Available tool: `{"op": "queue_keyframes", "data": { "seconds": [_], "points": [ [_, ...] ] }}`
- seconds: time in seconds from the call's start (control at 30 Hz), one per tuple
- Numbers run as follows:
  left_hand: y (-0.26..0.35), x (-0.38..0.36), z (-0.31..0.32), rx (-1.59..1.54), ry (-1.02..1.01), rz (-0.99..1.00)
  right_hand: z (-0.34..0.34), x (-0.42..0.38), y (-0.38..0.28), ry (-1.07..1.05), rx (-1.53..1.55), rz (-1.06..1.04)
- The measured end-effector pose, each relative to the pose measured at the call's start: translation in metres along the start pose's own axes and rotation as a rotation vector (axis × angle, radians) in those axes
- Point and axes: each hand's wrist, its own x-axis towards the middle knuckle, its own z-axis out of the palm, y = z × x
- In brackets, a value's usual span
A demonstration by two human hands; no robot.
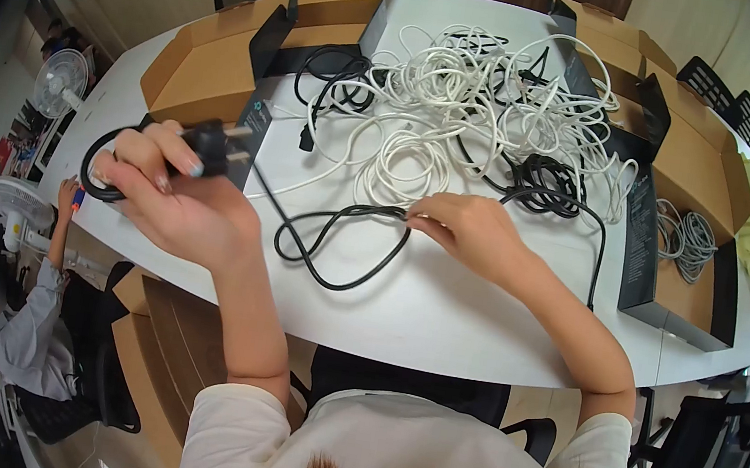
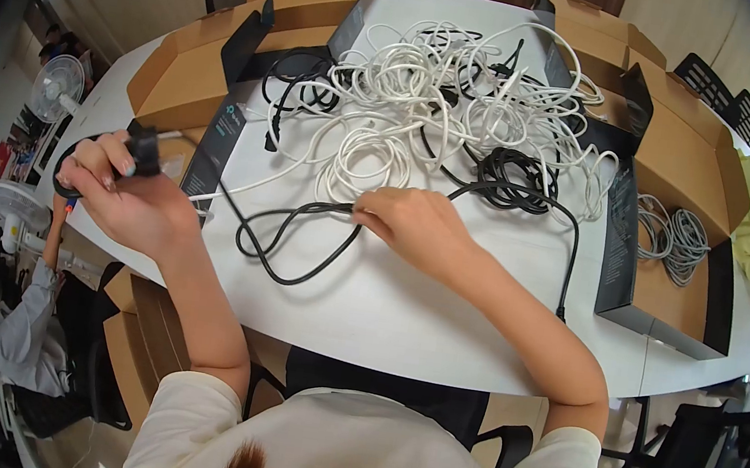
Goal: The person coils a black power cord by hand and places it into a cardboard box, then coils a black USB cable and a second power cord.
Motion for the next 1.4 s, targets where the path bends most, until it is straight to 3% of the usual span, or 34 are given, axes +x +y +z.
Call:
{"op": "queue_keyframes", "data": {
  "seconds": [0.1,0.17,0.23,0.27,0.37,0.4,0.5,0.63,0.73,0.8,0.83,0.87,0.9,1.03,1.17,1.23,1.27,1.3,1.4],
  "points": [
    [-0.004,0.024,-0.018,0.269,0.223,0.179,-0.028,0.003,0.004,-0.089,0.092,0.013],
    [-0.006,0.044,-0.051,0.347,0.235,0.197,-0.044,0.006,0.020,-0.044,0.227,-0.066],
    [-0.009,0.061,-0.087,0.545,0.212,0.285,-0.059,0.007,0.032,0.018,0.266,0.002],
    [-0.008,0.070,-0.105,0.526,0.259,0.207,-0.072,0.007,0.025,0.026,0.246,0.056],
    [0.004,0.104,-0.174,-0.206,0.399,-0.432,-0.085,0.007,0.027,0.006,0.232,0.056],
    [0.013,0.103,-0.144,-0.147,0.575,-0.553,-0.083,0.008,0.029,0.029,0.180,0.034],
    [0.005,0.093,-0.166,-1.064,0.317,-0.908,-0.077,0.011,0.037,0.104,0.045,0.025],
    [0.018,0.081,-0.181,-1.142,0.371,-0.850,-0.078,0.005,0.071,0.220,-0.007,0.132],
    [0.045,0.074,-0.173,-0.692,0.455,-0.658,-0.081,0.002,0.091,0.347,0.035,0.208],
    [0.064,0.067,-0.163,-0.452,0.381,-0.630,-0.085,0.002,0.100,0.413,0.097,0.276],
    [0.072,0.067,-0.178,-0.597,0.241,-0.689,-0.087,0.002,0.104,0.446,0.129,0.312],
    [0.076,0.063,-0.191,-0.846,-0.069,-0.795,-0.090,0.002,0.105,0.487,0.058,0.310],
    [0.079,0.060,-0.195,-0.833,-0.095,-0.701,-0.093,0.002,0.108,0.522,0.056,0.309],
    [0.085,0.038,-0.207,-0.512,-0.438,-0.850,-0.099,0.002,0.114,0.620,0.015,0.272],
    [0.091,-0.001,-0.168,-0.287,-0.394,-1.027,-0.098,0.008,0.109,0.531,-0.120,0.173],
    [0.085,-0.019,-0.138,-0.375,-0.486,-1.147,-0.100,0.014,0.088,0.269,-0.278,0.246],
    [0.083,-0.030,-0.122,-0.369,-0.421,-1.189,-0.093,0.013,0.089,0.268,-0.417,0.138],
    [0.081,-0.039,-0.107,-0.363,-0.356,-1.230,-0.091,0.013,0.078,0.177,-0.382,0.259],
    [0.062,-0.052,-0.072,-0.551,-0.318,-1.160,-0.082,0.016,0.028,0.263,-0.455,0.133]
  ]
}}
